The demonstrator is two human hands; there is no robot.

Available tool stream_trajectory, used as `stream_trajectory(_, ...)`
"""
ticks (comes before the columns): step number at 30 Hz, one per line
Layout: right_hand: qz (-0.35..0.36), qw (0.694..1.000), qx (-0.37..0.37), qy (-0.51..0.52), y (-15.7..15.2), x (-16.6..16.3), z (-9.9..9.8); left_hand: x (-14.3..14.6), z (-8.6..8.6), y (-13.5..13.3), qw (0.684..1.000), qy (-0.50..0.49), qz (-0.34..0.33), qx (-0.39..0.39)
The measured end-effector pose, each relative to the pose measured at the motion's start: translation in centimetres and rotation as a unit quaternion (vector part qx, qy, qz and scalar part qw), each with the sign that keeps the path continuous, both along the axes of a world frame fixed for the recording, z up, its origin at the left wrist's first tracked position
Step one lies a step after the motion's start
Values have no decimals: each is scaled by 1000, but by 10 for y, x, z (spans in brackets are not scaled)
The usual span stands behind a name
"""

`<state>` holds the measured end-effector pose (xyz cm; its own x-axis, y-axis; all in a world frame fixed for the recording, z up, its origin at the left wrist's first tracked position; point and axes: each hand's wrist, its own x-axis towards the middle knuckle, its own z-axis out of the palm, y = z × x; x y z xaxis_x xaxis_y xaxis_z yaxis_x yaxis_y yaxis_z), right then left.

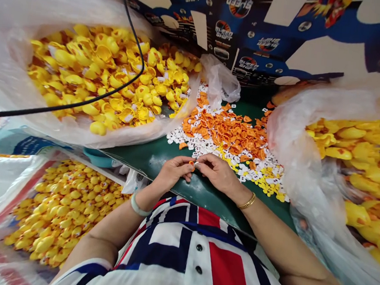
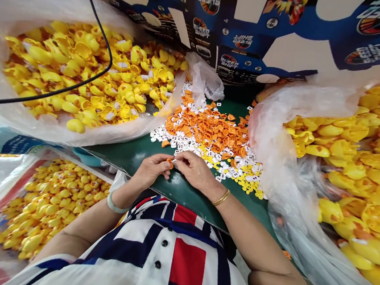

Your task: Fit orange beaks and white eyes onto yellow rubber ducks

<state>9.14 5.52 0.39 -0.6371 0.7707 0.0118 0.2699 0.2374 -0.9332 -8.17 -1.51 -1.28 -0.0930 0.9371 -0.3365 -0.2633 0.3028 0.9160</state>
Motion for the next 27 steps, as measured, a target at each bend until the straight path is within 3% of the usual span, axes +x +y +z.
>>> stream_trajectory(7,-36,997,70,-14,-7,-1,0,3,7,-3,992,103,33,59)
stream_trajectory(11,-35,993,117,4,-13,-2,-1,10,7,-1,999,-29,36,-4)
stream_trajectory(15,-31,979,203,7,-16,-3,-7,21,2,-2,991,-114,70,-3)
stream_trajectory(17,-37,973,226,9,-16,-3,-11,16,4,-3,998,-60,30,13)
stream_trajectory(19,-36,974,223,8,-15,-1,-14,-3,14,-3,992,101,-6,71)
stream_trajectory(20,-35,976,215,4,-14,0,-15,-20,22,-2,970,216,-5,110)
stream_trajectory(21,-32,978,208,-4,-13,1,-17,-39,34,1,928,343,14,149)
stream_trajectory(23,-20,979,200,-24,-12,1,-21,-88,60,8,816,547,78,170)
stream_trajectory(25,-7,978,205,-44,-11,-1,-25,-141,85,16,727,665,92,146)
stream_trajectory(27,-3,976,207,-61,-10,-3,-29,-190,100,21,670,731,81,99)
